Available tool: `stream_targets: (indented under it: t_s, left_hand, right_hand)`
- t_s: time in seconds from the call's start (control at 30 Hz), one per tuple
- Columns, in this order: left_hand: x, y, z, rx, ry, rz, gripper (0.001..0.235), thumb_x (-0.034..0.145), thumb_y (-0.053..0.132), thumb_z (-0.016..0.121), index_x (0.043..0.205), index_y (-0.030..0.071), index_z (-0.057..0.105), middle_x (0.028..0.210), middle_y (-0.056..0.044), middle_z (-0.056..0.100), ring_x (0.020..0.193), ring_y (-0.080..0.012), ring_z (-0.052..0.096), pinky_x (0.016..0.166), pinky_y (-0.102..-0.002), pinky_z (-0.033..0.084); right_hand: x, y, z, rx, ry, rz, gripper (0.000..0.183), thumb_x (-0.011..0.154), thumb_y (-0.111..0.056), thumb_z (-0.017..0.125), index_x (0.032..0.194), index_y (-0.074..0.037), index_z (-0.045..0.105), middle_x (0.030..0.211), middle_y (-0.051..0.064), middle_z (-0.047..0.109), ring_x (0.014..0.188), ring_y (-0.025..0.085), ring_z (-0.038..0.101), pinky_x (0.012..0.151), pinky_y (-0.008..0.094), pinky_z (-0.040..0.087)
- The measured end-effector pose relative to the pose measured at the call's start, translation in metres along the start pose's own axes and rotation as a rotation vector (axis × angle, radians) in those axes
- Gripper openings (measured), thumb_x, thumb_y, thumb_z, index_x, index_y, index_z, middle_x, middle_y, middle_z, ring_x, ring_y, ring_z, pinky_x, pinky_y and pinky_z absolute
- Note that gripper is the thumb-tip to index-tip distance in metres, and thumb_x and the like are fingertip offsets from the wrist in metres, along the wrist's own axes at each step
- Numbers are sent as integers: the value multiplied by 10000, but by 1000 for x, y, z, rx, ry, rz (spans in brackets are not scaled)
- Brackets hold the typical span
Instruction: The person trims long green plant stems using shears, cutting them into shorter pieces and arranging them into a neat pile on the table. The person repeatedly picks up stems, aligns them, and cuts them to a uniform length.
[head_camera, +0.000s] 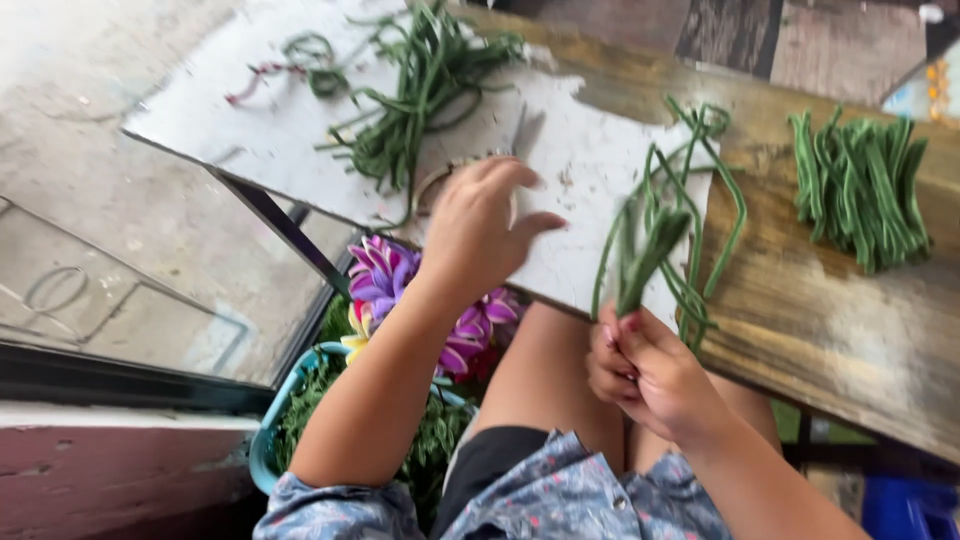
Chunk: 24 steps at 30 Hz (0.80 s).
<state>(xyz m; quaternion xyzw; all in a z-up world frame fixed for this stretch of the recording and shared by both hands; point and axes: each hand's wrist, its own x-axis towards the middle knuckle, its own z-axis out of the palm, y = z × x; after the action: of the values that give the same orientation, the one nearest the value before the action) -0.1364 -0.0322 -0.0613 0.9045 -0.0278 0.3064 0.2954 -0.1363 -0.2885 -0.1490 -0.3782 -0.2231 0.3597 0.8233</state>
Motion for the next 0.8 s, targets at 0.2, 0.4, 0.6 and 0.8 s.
stream_targets:
  t_s: [0.2, 0.4, 0.6, 0.8]
  left_hand:
    - [23, -84, 25, 442, -497, -391, 708, 711, 474, 914, 1149, 130, 476, 1052, -188, 662, 1001, -451, 713, 846, -527, 587]
    - [38, -66, 0, -187, -410, -679, 874, 637, 232, 796, 1441, 331, 466, 822, -15, 741, 714, -195, 770, 647, -347, 607]
    - [-31, 13, -8, -1435, -191, -388, 743, 692, -104, 826, 1372, 28, 558, 803, -204, 705, 669, -277, 731, 462, -291, 578]
    - [-80, 95, -45, -1587, -769, -346, 762, 875, 371, 781, 1470, 19, 459, 1469, -187, 549, 1279, -339, 622, 1122, -552, 531]
  right_hand:
    - [13, -14, 9, -185, 76, -210, 285, 1112, -275, 402, 994, -38, 508, 658, -29, 256, 428, 106, 355, 402, 243, 341]
    - [12, -19, 18, -264, 125, -239, 283, 1109, -254, 418, 1014, -10, 526, 566, -32, 278, 363, 103, 399, 349, 222, 377]
    - [11, -41, 9, -599, 261, -337, 288, 1140, -230, 350, 1026, -29, 522, 645, -25, 272, 493, 85, 329, 464, 186, 345]
    - [7, -62, 15, -1082, 560, -328, 237, 1125, -231, 372, 1049, -52, 506, 699, 38, 440, 607, 128, 418, 608, 279, 420]
